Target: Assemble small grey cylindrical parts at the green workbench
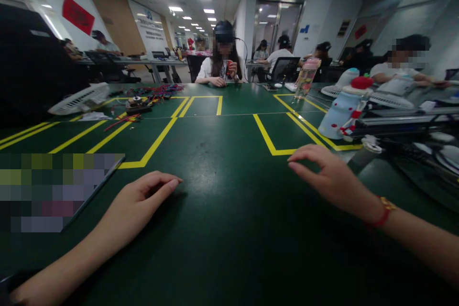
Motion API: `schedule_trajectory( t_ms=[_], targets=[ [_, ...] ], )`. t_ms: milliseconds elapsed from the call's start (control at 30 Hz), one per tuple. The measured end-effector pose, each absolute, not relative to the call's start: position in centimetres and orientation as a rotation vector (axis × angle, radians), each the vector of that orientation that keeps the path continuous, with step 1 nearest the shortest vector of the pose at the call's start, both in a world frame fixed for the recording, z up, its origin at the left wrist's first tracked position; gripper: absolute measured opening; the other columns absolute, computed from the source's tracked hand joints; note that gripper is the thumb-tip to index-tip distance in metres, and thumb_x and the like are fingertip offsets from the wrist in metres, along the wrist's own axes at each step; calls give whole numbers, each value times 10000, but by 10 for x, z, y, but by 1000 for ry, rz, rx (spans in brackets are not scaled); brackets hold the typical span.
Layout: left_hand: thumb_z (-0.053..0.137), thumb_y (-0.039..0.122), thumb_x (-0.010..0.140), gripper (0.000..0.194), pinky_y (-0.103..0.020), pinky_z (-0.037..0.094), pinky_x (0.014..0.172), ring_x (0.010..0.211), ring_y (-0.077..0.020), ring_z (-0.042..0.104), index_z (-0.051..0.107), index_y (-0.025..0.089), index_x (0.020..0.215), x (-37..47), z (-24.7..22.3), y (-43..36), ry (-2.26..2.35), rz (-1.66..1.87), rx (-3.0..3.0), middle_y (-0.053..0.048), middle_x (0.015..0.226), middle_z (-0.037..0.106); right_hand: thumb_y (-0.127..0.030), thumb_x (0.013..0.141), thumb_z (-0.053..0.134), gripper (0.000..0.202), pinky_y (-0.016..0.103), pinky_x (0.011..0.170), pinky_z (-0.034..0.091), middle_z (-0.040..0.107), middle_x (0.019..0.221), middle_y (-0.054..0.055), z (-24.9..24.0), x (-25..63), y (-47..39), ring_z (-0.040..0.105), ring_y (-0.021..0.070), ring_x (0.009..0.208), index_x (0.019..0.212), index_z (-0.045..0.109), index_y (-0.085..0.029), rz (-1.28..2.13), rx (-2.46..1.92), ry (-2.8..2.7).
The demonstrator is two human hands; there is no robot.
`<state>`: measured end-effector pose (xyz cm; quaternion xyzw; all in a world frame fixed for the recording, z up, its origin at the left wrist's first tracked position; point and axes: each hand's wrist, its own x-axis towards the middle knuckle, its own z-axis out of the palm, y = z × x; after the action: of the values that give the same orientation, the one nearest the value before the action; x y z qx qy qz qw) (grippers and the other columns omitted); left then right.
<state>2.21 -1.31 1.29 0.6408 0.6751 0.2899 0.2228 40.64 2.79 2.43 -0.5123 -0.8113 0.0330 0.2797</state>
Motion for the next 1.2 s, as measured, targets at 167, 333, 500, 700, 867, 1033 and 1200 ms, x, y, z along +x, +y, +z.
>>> schedule_trajectory(
  t_ms=[167,333,500,700,867,1033,1200],
  targets=[
    [559,579,877,357,-345,486,818,932,-272,671,740,276,932,22,9,-13,1838,812,1788,-11,988,761,-377,891,528,290,366,874,427,690,1078,142,40,521,47,603,243,1001,965,695,-152,-495,-1935,-1844],
    [589,530,875,279,-324,482,851,953,-251,672,750,302,895,23,8,-15,1788,824,1822,31,973,751,-469,919,448,432,339,728,411,699,984,164,49,555,47,609,206,821,1045,694,-138,-241,-2303,-1729],
    [591,516,889,266,-346,481,892,984,-258,662,740,297,908,24,13,-17,1757,763,1820,19,994,749,-515,912,441,456,343,758,408,697,993,142,52,555,47,606,211,838,1076,682,-165,-227,-2372,-1634],
    [585,573,869,315,-362,490,888,983,-276,657,738,299,902,24,12,-18,1779,780,1811,8,1006,752,-521,889,488,433,339,731,402,701,975,136,52,562,45,590,202,793,1036,697,-170,-227,-2348,-1603],
    [591,544,869,296,-339,482,866,963,-257,660,743,293,904,20,7,-16,1755,788,1840,18,993,745,-480,897,479,412,330,736,404,704,989,124,55,564,46,583,191,774,1042,700,-165,-171,-2365,-1612],
    [544,586,894,370,-369,466,902,1023,-265,641,720,275,990,9,3,-12,1684,654,1899,-25,1074,719,-479,801,602,338,320,740,411,715,950,49,49,572,53,608,200,777,1020,710,-246,-122,-2413,-1502],
    [532,585,910,373,-378,448,924,1046,-259,625,698,266,1011,7,3,-12,1678,631,1885,-29,1102,694,-532,786,591,395,328,739,417,715,939,67,40,582,57,620,216,788,1020,718,-240,-136,-2386,-1532]
  ],
)
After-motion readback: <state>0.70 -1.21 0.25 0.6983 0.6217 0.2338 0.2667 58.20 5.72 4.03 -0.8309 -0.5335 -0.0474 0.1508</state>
